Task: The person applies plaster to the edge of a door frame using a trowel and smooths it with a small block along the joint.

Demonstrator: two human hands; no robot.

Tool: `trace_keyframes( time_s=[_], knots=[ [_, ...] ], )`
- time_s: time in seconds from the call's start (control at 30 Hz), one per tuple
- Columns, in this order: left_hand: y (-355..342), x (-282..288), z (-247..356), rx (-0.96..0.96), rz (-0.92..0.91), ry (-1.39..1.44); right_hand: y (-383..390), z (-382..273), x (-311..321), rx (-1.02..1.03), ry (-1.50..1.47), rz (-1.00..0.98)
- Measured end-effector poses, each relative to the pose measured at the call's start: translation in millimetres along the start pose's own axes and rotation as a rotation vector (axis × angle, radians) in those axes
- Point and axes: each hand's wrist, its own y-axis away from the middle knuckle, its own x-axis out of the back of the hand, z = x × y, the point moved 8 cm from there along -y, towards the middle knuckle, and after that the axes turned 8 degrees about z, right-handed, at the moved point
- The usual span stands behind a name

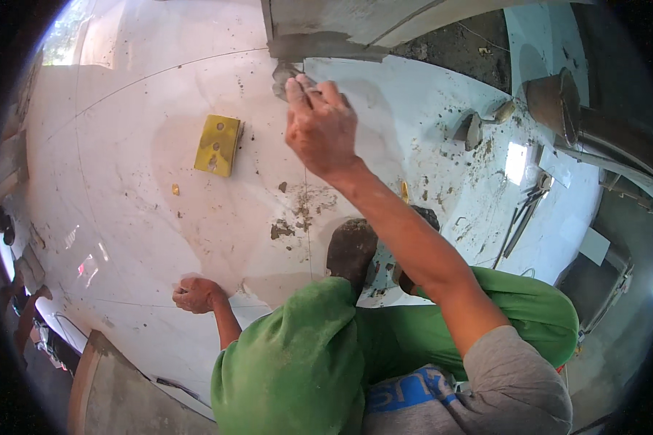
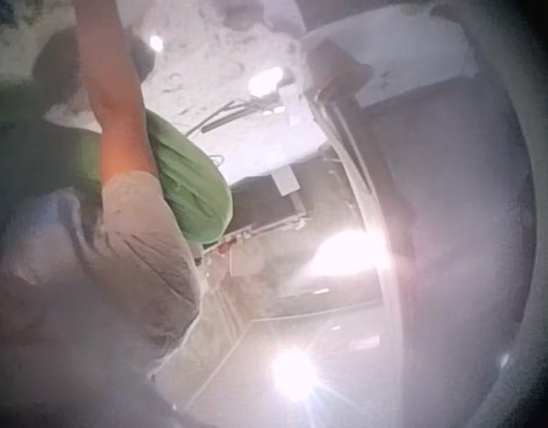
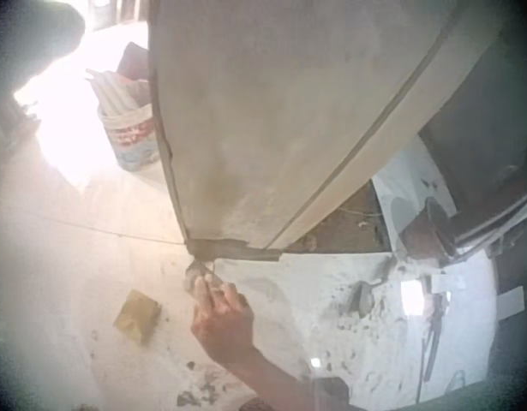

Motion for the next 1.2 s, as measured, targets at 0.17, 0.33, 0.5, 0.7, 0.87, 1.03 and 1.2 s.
trace_keyframes(
  time_s=[0.17,0.33,0.5,0.7,0.87,1.03,1.2],
  knots=[
    [4.8,4.9,8.6,-0.037,0.03,0.046,4.3,22.0,-2.5,0.16,0.076,-0.035],
    [2.0,0.3,5.1,-0.073,0.043,0.043,-5.3,21.1,-15.9,0.217,0.068,-0.087],
    [2.7,3.0,4.7,-0.088,0.083,0.072,-9.4,16.1,-29.6,0.239,0.088,-0.132],
    [0.7,1.7,4.3,-0.138,0.128,0.064,-14.0,16.4,-34.4,0.219,0.12,-0.242],
    [3.6,3.4,4.9,-0.08,0.079,0.048,-14.3,18.0,-25.2,0.218,0.002,-0.356],
    [6.4,6.3,11.8,-0.08,0.07,0.081,-21.6,30.7,-23.3,0.197,-0.026,-0.229],
    [1.3,-1.0,3.2,-0.083,0.078,0.071,-12.9,23.4,-10.0,0.238,-0.02,-0.27]
  ],
)
